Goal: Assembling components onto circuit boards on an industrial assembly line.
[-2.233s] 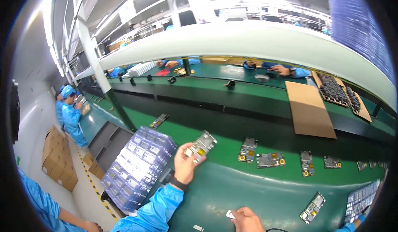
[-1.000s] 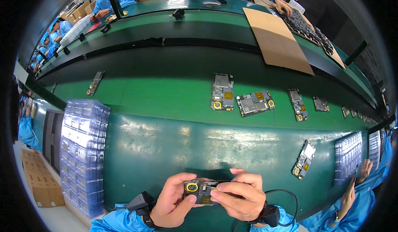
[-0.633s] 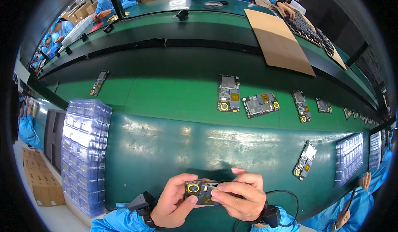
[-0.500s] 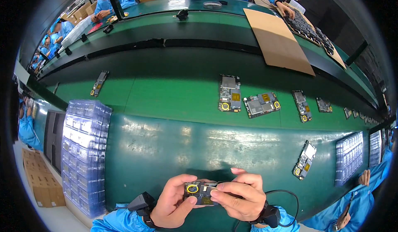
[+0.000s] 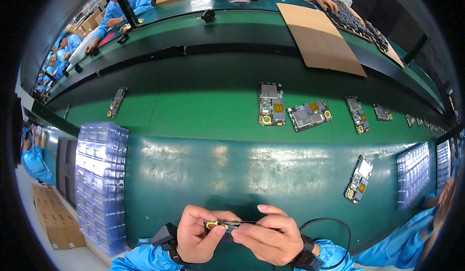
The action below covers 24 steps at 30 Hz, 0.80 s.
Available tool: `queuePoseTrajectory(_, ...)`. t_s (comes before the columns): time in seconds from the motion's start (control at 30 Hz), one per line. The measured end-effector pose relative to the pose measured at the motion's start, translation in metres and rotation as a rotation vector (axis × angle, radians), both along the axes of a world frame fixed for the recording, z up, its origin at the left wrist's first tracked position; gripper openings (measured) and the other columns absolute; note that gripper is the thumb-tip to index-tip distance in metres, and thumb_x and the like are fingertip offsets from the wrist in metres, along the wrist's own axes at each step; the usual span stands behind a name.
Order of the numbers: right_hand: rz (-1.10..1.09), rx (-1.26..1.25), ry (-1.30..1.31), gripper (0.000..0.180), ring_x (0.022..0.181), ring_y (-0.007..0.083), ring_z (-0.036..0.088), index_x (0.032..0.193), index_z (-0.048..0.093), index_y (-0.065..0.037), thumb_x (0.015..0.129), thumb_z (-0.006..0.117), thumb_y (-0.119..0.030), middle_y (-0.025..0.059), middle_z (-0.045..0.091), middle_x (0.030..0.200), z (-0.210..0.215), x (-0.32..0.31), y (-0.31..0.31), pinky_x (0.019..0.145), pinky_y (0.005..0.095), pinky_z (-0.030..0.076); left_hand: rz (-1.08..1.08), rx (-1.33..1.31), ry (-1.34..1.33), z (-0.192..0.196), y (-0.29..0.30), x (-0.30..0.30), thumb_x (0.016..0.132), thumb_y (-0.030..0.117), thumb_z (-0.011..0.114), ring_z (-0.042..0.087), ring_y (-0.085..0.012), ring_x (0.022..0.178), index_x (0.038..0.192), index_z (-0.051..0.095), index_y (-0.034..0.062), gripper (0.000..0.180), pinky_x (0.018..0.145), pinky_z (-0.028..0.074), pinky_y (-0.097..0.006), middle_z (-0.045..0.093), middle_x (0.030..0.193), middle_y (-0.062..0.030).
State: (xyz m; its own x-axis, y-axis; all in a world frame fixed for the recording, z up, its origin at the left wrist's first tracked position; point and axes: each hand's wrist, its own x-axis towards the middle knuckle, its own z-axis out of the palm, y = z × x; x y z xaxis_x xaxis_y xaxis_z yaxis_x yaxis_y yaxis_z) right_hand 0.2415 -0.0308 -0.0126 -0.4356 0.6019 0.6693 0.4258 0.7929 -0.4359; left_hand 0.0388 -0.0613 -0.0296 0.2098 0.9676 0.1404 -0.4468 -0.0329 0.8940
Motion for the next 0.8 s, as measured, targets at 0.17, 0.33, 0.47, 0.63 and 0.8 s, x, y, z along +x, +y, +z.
queuePoseTrajectory(0.17,-0.017,-0.049,0.064,0.031,0.089,0.0149,0.056,0.101,0.081,-0.015,0.071,0.087,-0.008,-0.0050,0.070,0.102,-0.004,-0.002,-0.003,0.096,0.0408,0.054,0.017,0.030,0.100,0.001,0.002,0.001,0.102,-0.005,0.048,0.067,-0.0257,0.104,0.120,0.033,0.0042,0.026,0.090,0.056,-0.038,0.061,0.117,-0.0363)
queuePoseTrajectory(0.33,-0.011,-0.066,0.026,0.032,0.095,0.0175,0.055,0.101,0.081,-0.017,0.071,0.088,-0.008,-0.0050,0.069,0.102,0.000,-0.002,0.004,0.097,0.0420,0.053,0.044,0.038,0.117,0.001,0.000,0.002,0.102,-0.006,0.047,0.067,-0.0259,0.104,0.120,0.032,0.0042,0.026,0.090,0.056,-0.038,0.061,0.117,-0.0363)
queuePoseTrajectory(0.47,-0.019,-0.117,0.004,0.032,0.101,0.0192,0.055,0.102,0.080,-0.016,0.072,0.088,-0.009,-0.0037,0.069,0.101,0.005,-0.004,0.006,0.097,0.0433,0.053,0.069,0.039,0.148,0.004,0.006,0.001,0.102,-0.006,0.047,0.068,-0.0272,0.104,0.120,0.032,0.0041,0.026,0.090,0.056,-0.038,0.062,0.117,-0.0350)
queuePoseTrajectory(0.63,-0.057,-0.599,0.210,0.036,0.082,0.0246,0.065,0.114,0.075,-0.008,0.079,0.083,-0.010,0.0074,0.069,0.095,0.007,-0.005,0.006,0.078,0.0361,0.057,0.057,0.162,0.320,-0.004,0.005,-0.007,0.100,-0.007,0.051,0.070,-0.0280,0.102,0.119,0.033,0.0034,0.028,0.087,0.058,-0.037,0.065,0.114,-0.0330)
queuePoseTrajectory(0.8,0.051,-0.688,0.056,0.015,0.068,0.0277,0.064,0.094,0.071,-0.001,0.083,0.080,-0.006,0.0100,0.066,0.078,0.001,0.003,0.012,0.061,0.0361,0.051,0.091,0.300,0.549,-0.007,0.003,-0.004,0.099,-0.007,0.054,0.071,-0.0263,0.100,0.117,0.036,0.0017,0.028,0.084,0.059,-0.033,0.067,0.110,-0.0298)
